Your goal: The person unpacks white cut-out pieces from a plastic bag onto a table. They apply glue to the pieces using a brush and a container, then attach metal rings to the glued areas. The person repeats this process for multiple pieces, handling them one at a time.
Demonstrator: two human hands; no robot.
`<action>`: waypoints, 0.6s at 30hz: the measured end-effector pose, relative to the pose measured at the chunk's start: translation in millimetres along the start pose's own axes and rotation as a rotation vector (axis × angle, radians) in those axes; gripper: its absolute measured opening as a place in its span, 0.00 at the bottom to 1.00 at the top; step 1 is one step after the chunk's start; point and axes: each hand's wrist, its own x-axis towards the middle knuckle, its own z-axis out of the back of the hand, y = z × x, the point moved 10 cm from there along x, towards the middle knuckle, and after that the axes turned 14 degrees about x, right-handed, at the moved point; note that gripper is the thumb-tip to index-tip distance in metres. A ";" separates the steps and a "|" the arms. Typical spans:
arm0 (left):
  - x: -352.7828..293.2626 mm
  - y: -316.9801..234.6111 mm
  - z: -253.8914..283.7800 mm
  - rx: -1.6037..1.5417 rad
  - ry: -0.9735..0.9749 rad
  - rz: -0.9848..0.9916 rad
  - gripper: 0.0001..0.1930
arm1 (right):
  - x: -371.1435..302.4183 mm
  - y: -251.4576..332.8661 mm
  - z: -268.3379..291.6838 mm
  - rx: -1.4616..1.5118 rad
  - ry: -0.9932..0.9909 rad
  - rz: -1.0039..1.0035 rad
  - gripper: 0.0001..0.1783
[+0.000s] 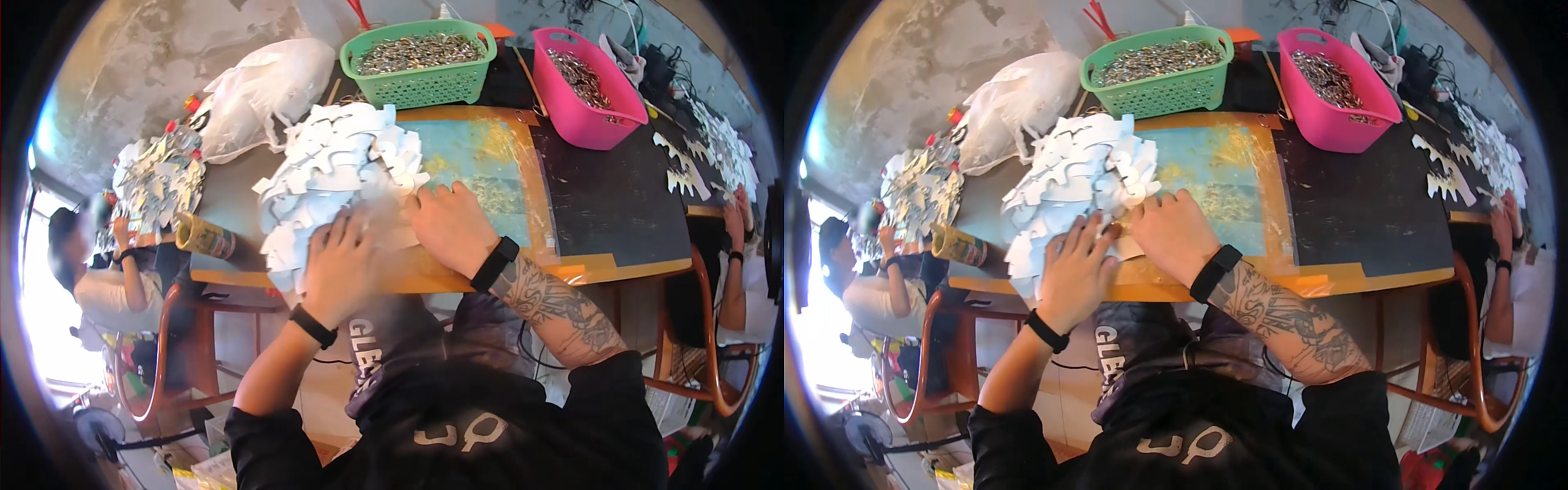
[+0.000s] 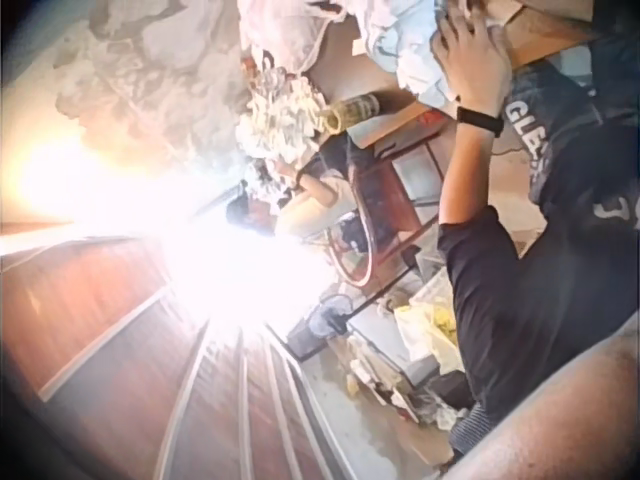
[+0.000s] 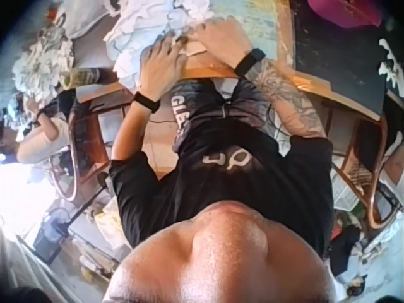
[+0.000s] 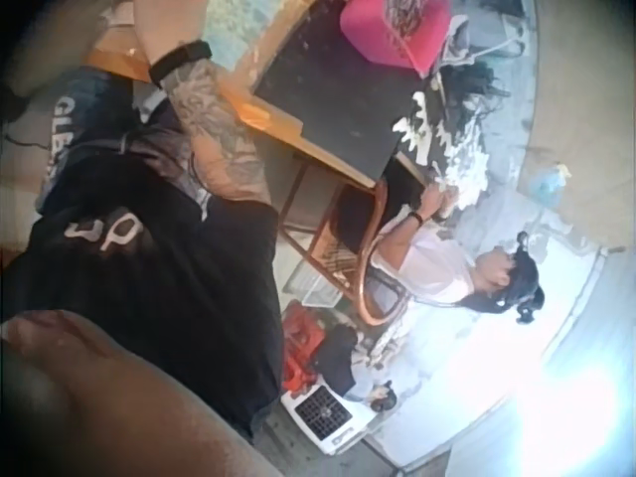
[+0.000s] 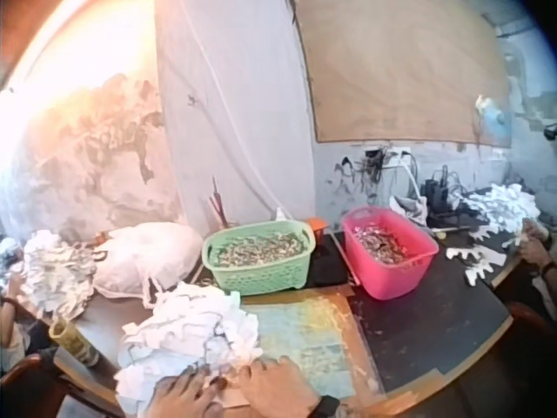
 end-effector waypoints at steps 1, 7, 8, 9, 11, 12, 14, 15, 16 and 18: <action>4.0 6.7 0.1 -0.010 -0.010 0.005 0.25 | -0.9 -3.0 0.7 -0.018 0.010 0.008 0.08; 11.0 39.8 -6.0 -0.068 0.017 0.061 0.23 | 3.6 -2.7 -5.5 0.027 0.011 0.100 0.09; 8.4 38.6 -9.7 -0.063 -0.010 0.063 0.23 | 2.3 -1.3 -10.6 0.004 0.113 0.142 0.08; 5.4 40.5 -9.9 -0.047 -0.039 0.071 0.23 | 4.0 -4.8 4.0 -0.003 0.043 0.121 0.07; 4.2 38.2 1.3 -0.030 -0.100 0.077 0.24 | 7.5 -11.0 29.2 -0.018 -0.096 0.102 0.06; 3.3 33.0 18.0 -0.028 -0.131 0.076 0.25 | 5.2 -21.5 49.7 -0.008 -0.213 0.080 0.05; -3.9 26.7 37.2 -0.066 -0.198 0.081 0.26 | -8.2 -28.4 111.7 0.186 -0.448 0.094 0.06; -4.7 21.4 42.7 -0.121 -0.203 0.061 0.26 | -15.5 -42.6 132.5 0.382 -0.493 -0.005 0.07; -7.2 17.1 48.3 -0.173 -0.203 0.046 0.26 | -23.1 -58.2 142.7 0.583 -0.530 -0.107 0.09; -14.8 9.4 65.5 -0.240 -0.229 0.042 0.25 | -36.3 -87.3 141.6 0.990 -0.563 -0.192 0.10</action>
